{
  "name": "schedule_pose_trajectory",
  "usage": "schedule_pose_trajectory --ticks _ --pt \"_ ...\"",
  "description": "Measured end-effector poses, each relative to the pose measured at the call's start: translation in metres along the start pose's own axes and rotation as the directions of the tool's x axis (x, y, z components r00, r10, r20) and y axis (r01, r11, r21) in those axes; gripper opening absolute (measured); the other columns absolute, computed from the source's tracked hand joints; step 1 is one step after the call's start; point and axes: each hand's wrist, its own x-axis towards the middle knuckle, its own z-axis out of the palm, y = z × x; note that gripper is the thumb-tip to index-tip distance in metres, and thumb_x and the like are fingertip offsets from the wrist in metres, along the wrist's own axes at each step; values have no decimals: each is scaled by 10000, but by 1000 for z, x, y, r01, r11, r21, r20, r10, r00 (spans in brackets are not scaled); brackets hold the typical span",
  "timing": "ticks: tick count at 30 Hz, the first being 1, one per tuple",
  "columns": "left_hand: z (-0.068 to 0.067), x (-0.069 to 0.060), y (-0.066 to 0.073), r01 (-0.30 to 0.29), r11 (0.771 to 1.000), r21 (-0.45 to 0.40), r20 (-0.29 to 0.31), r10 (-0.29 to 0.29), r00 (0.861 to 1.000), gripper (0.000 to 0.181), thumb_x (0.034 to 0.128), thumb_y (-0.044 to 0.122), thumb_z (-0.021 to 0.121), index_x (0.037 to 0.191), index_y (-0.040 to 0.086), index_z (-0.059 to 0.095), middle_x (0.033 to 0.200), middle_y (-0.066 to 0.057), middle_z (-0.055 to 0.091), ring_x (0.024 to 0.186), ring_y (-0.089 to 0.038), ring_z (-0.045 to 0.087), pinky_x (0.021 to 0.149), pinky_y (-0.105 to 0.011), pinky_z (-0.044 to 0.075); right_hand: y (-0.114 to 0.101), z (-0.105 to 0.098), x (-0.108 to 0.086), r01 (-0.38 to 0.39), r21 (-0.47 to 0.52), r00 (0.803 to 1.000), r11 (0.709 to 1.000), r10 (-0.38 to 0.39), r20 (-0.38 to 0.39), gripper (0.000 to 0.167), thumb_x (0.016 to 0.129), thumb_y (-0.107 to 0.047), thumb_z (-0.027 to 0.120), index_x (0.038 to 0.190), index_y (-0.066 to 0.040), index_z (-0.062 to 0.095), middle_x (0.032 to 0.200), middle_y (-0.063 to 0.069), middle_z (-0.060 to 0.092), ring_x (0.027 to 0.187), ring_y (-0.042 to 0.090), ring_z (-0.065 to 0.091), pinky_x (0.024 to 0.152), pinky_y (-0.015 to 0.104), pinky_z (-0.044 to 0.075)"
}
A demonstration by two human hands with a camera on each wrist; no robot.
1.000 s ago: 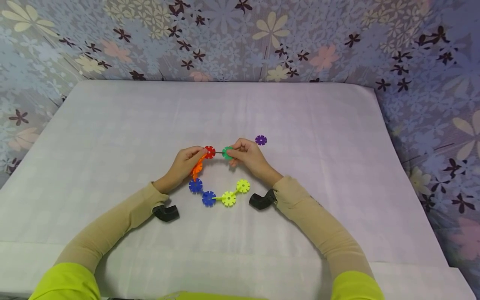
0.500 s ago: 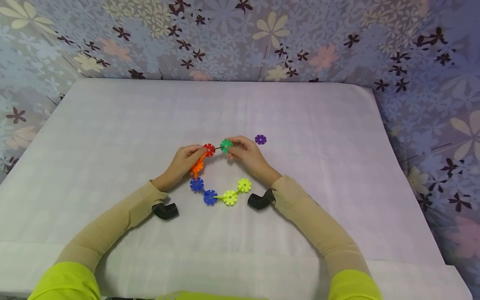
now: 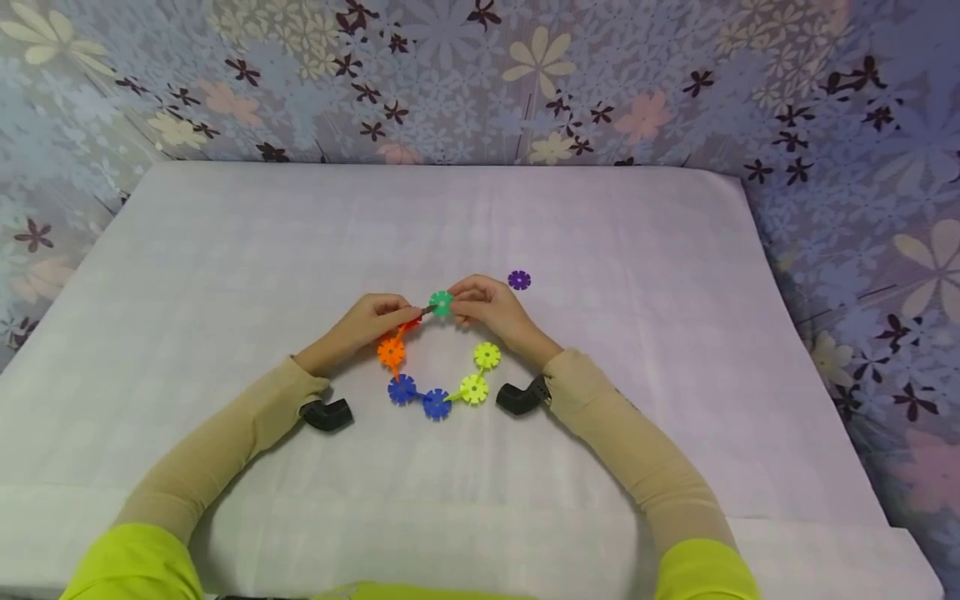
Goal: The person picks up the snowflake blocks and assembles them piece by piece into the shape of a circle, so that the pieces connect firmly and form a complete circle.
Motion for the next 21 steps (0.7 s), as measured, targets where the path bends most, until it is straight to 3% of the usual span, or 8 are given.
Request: schedule_pose_trajectory --ticks 5,7,12,14,16,18,19,21 --pt "0 3 5 96 991 -91 43 -92 995 360 891 376 533 1009 43 602 689 -51 472 514 -143 359 475 -234 292 -1 0 0 -10 -78 1000 997 7 -30 192 833 -22 611 1015 24 574 870 89 632 692 183 568 639 281 475" --pt "-1 5 7 111 987 -117 69 -103 992 389 890 378 534 1079 46 605 706 -53 489 481 -135 338 449 -228 287 -3 0 -1 -5 -140 1000 990 2 -23 198 835 -51 620 1021 8 582 875 75 639 706 202 569 629 281 467" --pt "-1 13 8 104 988 -115 121 -90 989 320 873 303 585 1036 35 646 828 -54 596 585 -123 415 547 -222 352 -12 -10 0 87 -300 996 950 -81 35 215 848 -111 624 1031 0 610 925 84 636 752 251 563 628 303 452" --pt "-2 14 8 110 984 -140 128 -92 987 289 867 276 598 1014 33 649 897 -65 610 670 -139 458 614 -237 382 -20 -17 1 165 -423 984 891 -177 13 197 847 -110 627 1000 15 628 914 94 634 766 233 555 650 308 446" --pt "-1 15 8 115 978 -174 129 -93 987 260 865 241 604 995 19 645 913 -80 608 750 -160 492 685 -255 408 -28 -27 2 198 -585 958 786 -282 -55 158 843 -76 625 964 24 640 908 102 623 790 225 541 672 318 446" --pt "0 17 7 110 976 -189 111 -90 990 235 862 211 607 973 8 643 900 -71 610 777 -170 506 714 -264 420 -36 -38 2 155 -719 924 677 -358 -137 125 829 -36 631 930 35 641 903 129 607 808 243 526 686 342 449" --pt "1 19 7 94 977 -191 102 -75 992 227 864 191 604 965 -8 640 889 -69 611 788 -173 509 725 -267 420 -39 -43 2 115 -757 916 643 -363 -169 118 820 -15 633 923 43 634 904 149 596 818 263 519 700 359 443" --pt "3 22 7 67 979 -195 81 -52 995 210 863 156 598 947 -33 635 868 -57 616 798 -167 513 738 -263 422 -43 -50 2 1 -778 933 628 -280 -225 165 817 -21 636 965 48 610 944 171 566 852 294 499 716 391 433"
